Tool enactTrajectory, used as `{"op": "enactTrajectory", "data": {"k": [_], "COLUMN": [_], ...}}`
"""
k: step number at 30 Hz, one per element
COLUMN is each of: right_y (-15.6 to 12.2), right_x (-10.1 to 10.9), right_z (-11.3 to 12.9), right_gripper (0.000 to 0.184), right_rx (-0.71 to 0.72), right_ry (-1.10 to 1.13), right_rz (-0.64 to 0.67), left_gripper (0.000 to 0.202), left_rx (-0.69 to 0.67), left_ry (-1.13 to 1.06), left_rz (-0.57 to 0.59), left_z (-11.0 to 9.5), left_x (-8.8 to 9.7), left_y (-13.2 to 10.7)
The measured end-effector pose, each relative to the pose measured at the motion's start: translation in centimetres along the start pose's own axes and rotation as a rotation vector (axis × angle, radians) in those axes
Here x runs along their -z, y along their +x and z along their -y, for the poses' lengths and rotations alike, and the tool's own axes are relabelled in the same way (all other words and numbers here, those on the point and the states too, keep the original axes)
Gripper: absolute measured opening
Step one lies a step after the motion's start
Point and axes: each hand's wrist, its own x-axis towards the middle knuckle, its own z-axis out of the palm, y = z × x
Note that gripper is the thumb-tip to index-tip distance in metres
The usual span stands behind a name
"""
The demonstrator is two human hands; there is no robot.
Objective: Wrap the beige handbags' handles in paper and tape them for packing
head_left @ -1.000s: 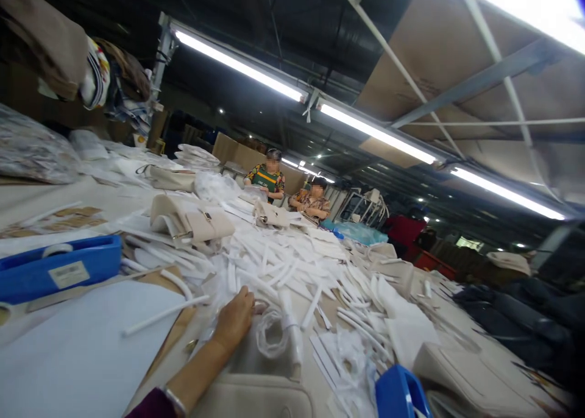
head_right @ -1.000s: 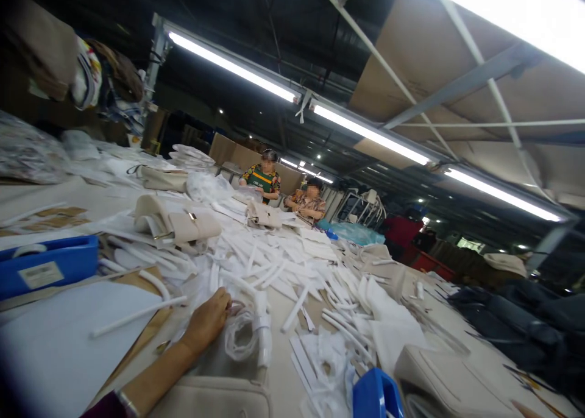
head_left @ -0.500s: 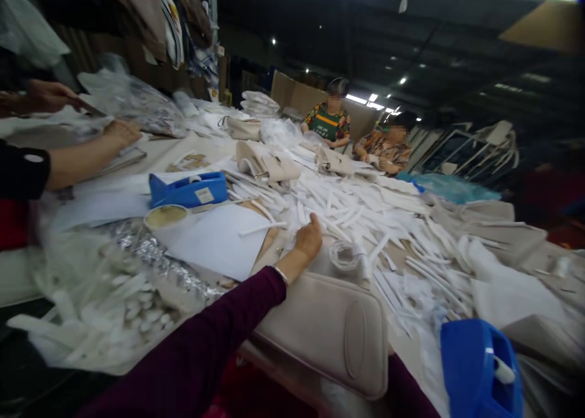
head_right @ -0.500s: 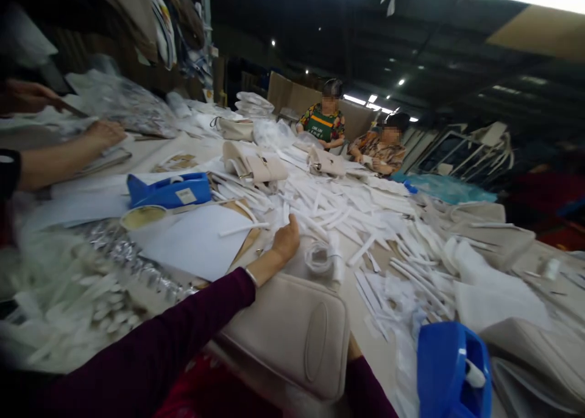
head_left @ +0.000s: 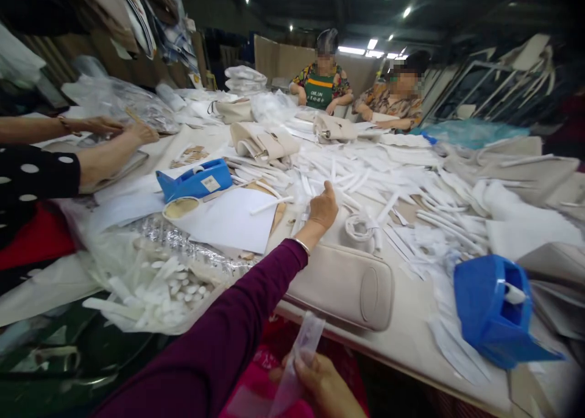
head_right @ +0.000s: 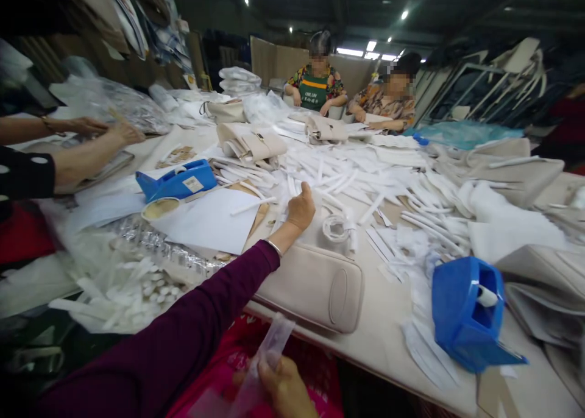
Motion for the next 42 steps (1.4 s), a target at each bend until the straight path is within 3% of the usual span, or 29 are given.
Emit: {"op": "enactTrajectory", "data": {"k": [3, 5, 7, 11, 13, 15, 17, 19, 22, 24, 27, 29, 34, 38, 42], "right_y": [-1.1, -1.6, -1.2, 4.0, 8.1, 12.1, 15.1, 16.7, 16.6, 15.4, 12.9, 11.2, 7.6, 5.4, 4.2], "right_x": [0.9, 2.0, 3.2, 5.9, 7.6, 9.2, 10.2, 10.8, 10.8, 10.4, 9.5, 8.7, 6.7, 5.7, 5.3], "right_z": [1.6, 5.9, 12.1, 24.1, 27.5, 29.1, 29.2, 28.7, 27.7, 27.1, 25.8, 24.6, 20.5, 17.3, 14.5], "right_gripper": [0.034, 0.025, 0.022, 0.018, 0.021, 0.023, 0.017, 0.027, 0.039, 0.036, 0.025, 0.023, 0.034, 0.031, 0.035], "right_rx": [-0.034, -0.032, 0.047, 0.545, 0.675, 0.725, 0.734, 0.747, 0.808, 0.885, 1.069, 1.166, 1.285, 1.336, 1.296], "right_ry": [-0.632, -1.045, -1.346, -1.533, -1.483, -1.247, -1.008, -0.875, -0.749, -0.702, -0.852, -1.055, -1.476, -1.590, -1.647], "right_rz": [-0.010, -0.027, -0.101, -0.624, -0.811, -0.843, -0.789, -0.751, -0.759, -0.791, -0.769, -0.691, -0.511, -0.428, -0.390], "left_gripper": [0.035, 0.027, 0.021, 0.014, 0.013, 0.012, 0.014, 0.016, 0.021, 0.029, 0.035, 0.030, 0.027, 0.029, 0.027], "left_rx": [-0.008, -0.036, -0.060, -0.092, -0.114, -0.150, -0.189, -0.208, -0.157, -0.095, -0.050, -0.057, -0.083, -0.115, -0.144], "left_ry": [-0.131, -0.190, -0.248, -0.389, -0.463, -0.535, -0.599, -0.654, -0.789, -0.756, -0.523, -0.434, -0.302, -0.192, -0.102], "left_rz": [-0.088, -0.123, -0.165, -0.257, -0.296, -0.327, -0.356, -0.392, -0.374, -0.253, -0.053, 0.012, 0.092, 0.122, 0.142], "left_z": [0.0, 0.2, 0.5, 0.8, 0.9, 0.9, 0.9, 0.8, 0.9, 1.2, 1.7, 1.9, 1.6, 1.1, 0.9], "left_x": [0.1, 0.2, 0.2, 0.1, 0.1, 0.1, 0.2, 0.3, 0.3, 0.4, 0.3, 0.2, 0.1, 0.2, -0.1], "left_y": [-0.1, -0.1, 0.0, 0.2, 0.3, 0.2, 0.2, 0.2, 0.3, 0.5, 0.8, 1.0, 0.7, 0.4, 0.2]}}
